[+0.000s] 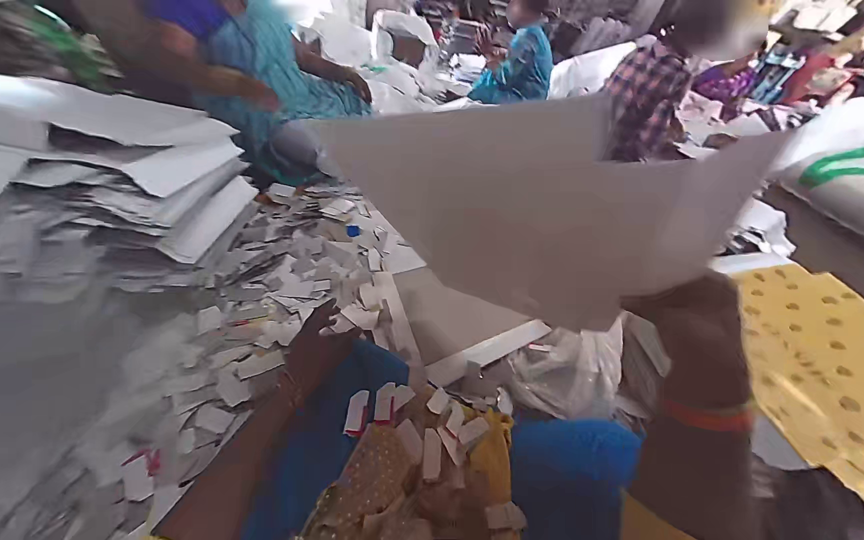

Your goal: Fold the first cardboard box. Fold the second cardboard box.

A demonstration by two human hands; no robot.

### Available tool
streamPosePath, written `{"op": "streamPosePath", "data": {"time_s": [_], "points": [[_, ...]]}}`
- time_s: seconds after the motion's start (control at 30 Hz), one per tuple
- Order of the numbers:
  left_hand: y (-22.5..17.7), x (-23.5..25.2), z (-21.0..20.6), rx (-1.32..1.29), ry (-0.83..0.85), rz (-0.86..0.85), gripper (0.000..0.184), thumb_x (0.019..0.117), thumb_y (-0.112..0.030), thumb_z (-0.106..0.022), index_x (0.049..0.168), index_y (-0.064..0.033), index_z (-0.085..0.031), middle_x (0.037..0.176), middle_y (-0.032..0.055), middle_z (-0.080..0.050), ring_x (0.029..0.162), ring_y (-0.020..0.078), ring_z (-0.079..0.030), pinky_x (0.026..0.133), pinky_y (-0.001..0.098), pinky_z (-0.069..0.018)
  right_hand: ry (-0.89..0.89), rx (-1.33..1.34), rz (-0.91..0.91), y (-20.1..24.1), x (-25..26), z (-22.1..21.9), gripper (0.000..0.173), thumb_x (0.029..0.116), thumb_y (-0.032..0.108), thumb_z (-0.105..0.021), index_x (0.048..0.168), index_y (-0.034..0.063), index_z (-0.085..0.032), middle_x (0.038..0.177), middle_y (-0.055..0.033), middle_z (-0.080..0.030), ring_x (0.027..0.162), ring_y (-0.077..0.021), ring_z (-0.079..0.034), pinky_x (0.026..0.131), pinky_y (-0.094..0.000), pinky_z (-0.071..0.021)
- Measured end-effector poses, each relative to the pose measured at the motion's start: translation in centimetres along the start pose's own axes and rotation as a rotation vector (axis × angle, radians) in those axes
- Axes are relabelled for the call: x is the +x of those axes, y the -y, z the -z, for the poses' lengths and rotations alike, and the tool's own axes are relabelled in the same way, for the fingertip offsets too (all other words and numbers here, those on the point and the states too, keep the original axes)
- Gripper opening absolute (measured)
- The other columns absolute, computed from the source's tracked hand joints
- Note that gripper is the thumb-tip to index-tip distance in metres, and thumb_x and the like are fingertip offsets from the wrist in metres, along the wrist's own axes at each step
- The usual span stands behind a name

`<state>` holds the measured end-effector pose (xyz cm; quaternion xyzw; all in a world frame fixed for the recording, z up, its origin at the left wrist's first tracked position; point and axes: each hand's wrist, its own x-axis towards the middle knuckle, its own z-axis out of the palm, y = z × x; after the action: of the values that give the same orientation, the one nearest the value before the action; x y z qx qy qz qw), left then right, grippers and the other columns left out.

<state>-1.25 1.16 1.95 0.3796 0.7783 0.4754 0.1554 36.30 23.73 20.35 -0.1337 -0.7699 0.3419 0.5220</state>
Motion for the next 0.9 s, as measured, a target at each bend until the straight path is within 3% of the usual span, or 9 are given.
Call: {"op": "streamPosePath", "data": {"time_s": [0.07,0.13,0.2,0.3,0.43,0.53,0.67,0.77,0.9], "points": [[-2.7,1.1,1.0,-0.161,-0.01,-0.113,0.101,0.0859,-0.035,-0.074,0.159,0.0054,-0.019,0.16,0.0293,-0.033,0.146,0.04,-0.038,0.111,0.0532,-0.0423,-0.091,0.265,-0.036,1.2,0.1,0.7,0.048,0.07,0.008,-0.086,0.112,0.0213,-0.066,0.099,0.0135,-0.076,0.092,-0.0027,-0.072,0.082,-0.0254,-0.0624],[-6.5,1.7,2.9,-0.307,-0.008,-0.168,0.094,0.085,-0.033,-0.074,0.156,0.0066,-0.027,0.157,0.0234,-0.04,0.144,0.0286,-0.043,0.112,0.0453,-0.0424,-0.187,0.409,-0.11,1.2,0.1,0.8,0.052,0.0705,0.002,-0.081,0.115,0.0151,-0.057,0.096,0.0086,-0.075,0.088,-0.0069,-0.072,0.078,-0.0286,-0.0634],[-9.9,0.8,5.2,-0.525,0.093,-0.123,0.068,0.0788,-0.037,-0.08,0.131,-0.0023,-0.053,0.114,0.001,-0.067,0.102,0.0041,-0.066,0.088,0.0245,-0.0571,-0.237,0.442,-0.222,0.5,-0.3,0.7,0.052,0.0745,0.0,-0.074,0.119,0.0123,-0.05,0.096,0.0077,-0.073,0.086,-0.0067,-0.072,0.077,-0.029,-0.0639],[-11.3,-0.8,8.4,-0.719,0.42,-0.134,0.076,0.0566,-0.058,-0.094,0.114,-0.0185,-0.064,0.092,-0.0093,-0.075,0.082,0.0026,-0.072,0.073,0.0222,-0.0617,-0.335,0.327,-0.413,-1.4,-1.4,-0.2,0.042,0.0822,-0.007,-0.061,0.12,0.0065,-0.049,0.093,0.005,-0.071,0.081,-0.0058,-0.071,0.073,-0.0276,-0.064],[-12.3,-3.4,8.5,-0.488,0.133,0.079,0.027,0.0917,0.003,-0.06,0.116,-0.0063,-0.054,0.087,-0.0079,-0.071,0.075,0.0002,-0.07,0.07,0.0198,-0.0601,-0.273,0.379,-0.547,-4.7,-5.4,-1.2,0.056,0.0719,0.008,-0.075,0.122,0.0075,-0.048,0.09,0.0085,-0.069,0.076,-0.0019,-0.07,0.068,-0.0233,-0.0622],[-9.2,-4.5,7.0,-0.467,0.066,0.215,0.032,0.0995,0.007,-0.052,0.13,-0.0007,-0.05,0.101,-0.0012,-0.069,0.084,0.0019,-0.07,0.077,0.0221,-0.0602,-0.083,0.588,-0.503,-7.5,-8.3,-1.9,0.08,0.0477,0.045,-0.099,0.113,0.0191,-0.06,0.09,0.0123,-0.075,0.077,-0.0002,-0.071,0.068,-0.0222,-0.0623],[-5.9,-6.5,7.1,-0.921,0.052,0.192,0.038,0.1084,-0.015,-0.022,0.118,-0.0142,-0.058,0.096,-0.0007,-0.075,0.085,0.0066,-0.073,0.074,0.0264,-0.0628,-0.069,0.563,-0.546,-5.7,-8.6,-3.0,0.063,0.0522,0.018,-0.093,0.105,0.018,-0.057,0.082,0.0141,-0.074,0.071,0.002,-0.07,0.063,-0.0185,-0.0609],[-3.5,-6.4,8.5,-1.139,0.209,0.039,0.048,0.1057,-0.051,-0.038,0.109,-0.02,-0.074,0.102,0.0007,-0.078,0.095,0.01,-0.074,0.084,0.0313,-0.0623,-0.044,0.506,-0.64,-6.0,-8.3,-3.0,0.051,0.0615,-0.007,-0.075,0.104,0.0145,-0.058,0.081,0.0098,-0.075,0.069,-0.0025,-0.072,0.064,-0.0224,-0.0629],[-3.2,-6.0,10.9,-0.626,0.022,0.162,0.016,0.1017,-0.012,-0.051,0.116,-0.0109,-0.058,0.095,-0.0008,-0.074,0.083,0.0078,-0.073,0.074,0.0262,-0.0623,-0.019,0.238,-0.753,-6.7,-7.8,-3.6,0.047,0.0695,-0.014,-0.067,0.109,0.007,-0.052,0.083,0.0075,-0.072,0.071,-0.0021,-0.071,0.066,-0.0218,-0.0623]]}}
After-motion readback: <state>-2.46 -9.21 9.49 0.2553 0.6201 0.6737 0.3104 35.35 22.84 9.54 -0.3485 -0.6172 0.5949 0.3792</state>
